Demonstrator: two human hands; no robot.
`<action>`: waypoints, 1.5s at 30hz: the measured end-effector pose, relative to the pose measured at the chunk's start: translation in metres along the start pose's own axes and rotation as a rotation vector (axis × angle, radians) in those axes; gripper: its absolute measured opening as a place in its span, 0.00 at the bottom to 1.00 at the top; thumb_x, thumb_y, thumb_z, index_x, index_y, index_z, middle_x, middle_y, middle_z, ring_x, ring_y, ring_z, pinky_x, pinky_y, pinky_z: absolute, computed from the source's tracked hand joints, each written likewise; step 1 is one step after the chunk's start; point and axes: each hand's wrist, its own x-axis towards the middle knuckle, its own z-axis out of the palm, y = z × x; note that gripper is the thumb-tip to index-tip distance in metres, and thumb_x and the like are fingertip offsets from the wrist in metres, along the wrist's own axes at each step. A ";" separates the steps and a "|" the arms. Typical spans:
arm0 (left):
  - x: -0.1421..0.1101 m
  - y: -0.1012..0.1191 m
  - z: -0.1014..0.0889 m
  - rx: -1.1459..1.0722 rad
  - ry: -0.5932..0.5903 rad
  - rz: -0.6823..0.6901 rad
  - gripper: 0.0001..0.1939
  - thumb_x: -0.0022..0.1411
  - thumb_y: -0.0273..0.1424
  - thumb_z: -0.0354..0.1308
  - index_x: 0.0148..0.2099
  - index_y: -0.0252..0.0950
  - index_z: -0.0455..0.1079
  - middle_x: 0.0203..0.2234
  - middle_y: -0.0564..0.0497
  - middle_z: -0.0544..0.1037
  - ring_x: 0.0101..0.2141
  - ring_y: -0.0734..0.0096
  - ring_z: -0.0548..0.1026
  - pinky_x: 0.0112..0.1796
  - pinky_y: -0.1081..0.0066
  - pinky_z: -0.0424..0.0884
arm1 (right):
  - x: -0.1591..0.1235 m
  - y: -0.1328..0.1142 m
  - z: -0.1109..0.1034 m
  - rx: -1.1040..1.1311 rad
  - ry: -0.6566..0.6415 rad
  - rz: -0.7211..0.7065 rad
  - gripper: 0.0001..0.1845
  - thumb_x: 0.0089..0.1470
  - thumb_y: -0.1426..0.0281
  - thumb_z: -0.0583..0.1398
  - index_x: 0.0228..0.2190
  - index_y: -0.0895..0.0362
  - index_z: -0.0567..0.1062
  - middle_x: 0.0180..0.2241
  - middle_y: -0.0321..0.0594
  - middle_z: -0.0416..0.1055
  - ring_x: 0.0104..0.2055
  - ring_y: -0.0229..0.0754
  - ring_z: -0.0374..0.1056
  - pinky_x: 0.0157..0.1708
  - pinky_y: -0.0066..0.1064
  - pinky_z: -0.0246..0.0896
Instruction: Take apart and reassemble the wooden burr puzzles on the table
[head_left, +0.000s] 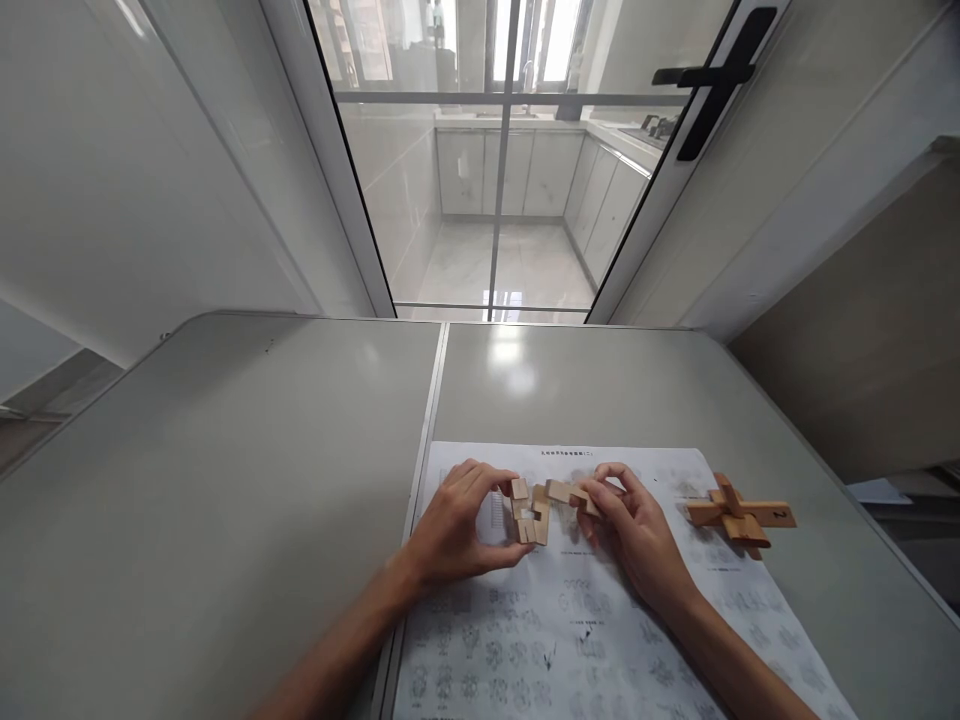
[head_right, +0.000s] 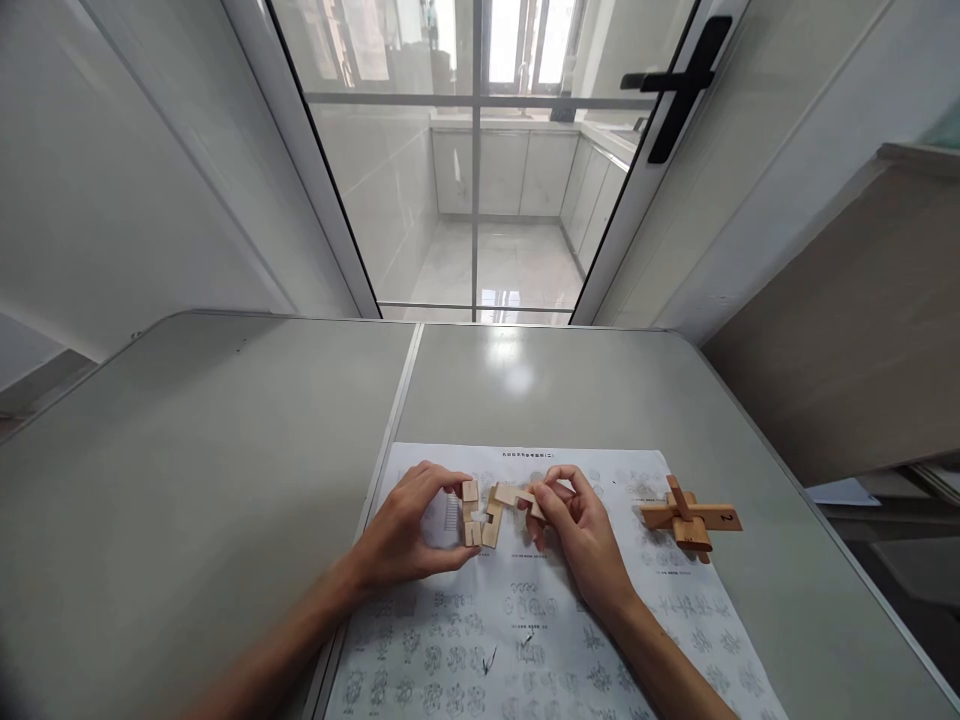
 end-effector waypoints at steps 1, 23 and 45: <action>0.000 0.000 0.000 0.011 0.005 -0.016 0.28 0.52 0.32 0.75 0.53 0.40 0.70 0.42 0.49 0.79 0.44 0.58 0.75 0.48 0.61 0.68 | 0.000 -0.001 0.001 -0.023 0.038 0.001 0.17 0.66 0.53 0.64 0.40 0.51 0.67 0.28 0.33 0.72 0.22 0.35 0.61 0.23 0.28 0.58; 0.000 0.000 0.005 0.259 -0.106 0.014 0.33 0.54 0.37 0.73 0.61 0.38 0.71 0.40 0.50 0.76 0.43 0.57 0.73 0.50 0.58 0.66 | -0.003 0.005 0.005 -0.769 -0.095 -0.359 0.11 0.74 0.62 0.54 0.49 0.50 0.74 0.53 0.47 0.72 0.47 0.48 0.75 0.44 0.38 0.73; -0.003 -0.003 0.003 0.127 -0.153 0.044 0.46 0.57 0.42 0.77 0.70 0.45 0.58 0.57 0.46 0.81 0.51 0.54 0.82 0.53 0.57 0.69 | -0.010 0.012 0.012 -0.459 -0.119 -0.278 0.16 0.73 0.65 0.52 0.57 0.47 0.73 0.63 0.47 0.70 0.50 0.49 0.76 0.50 0.44 0.75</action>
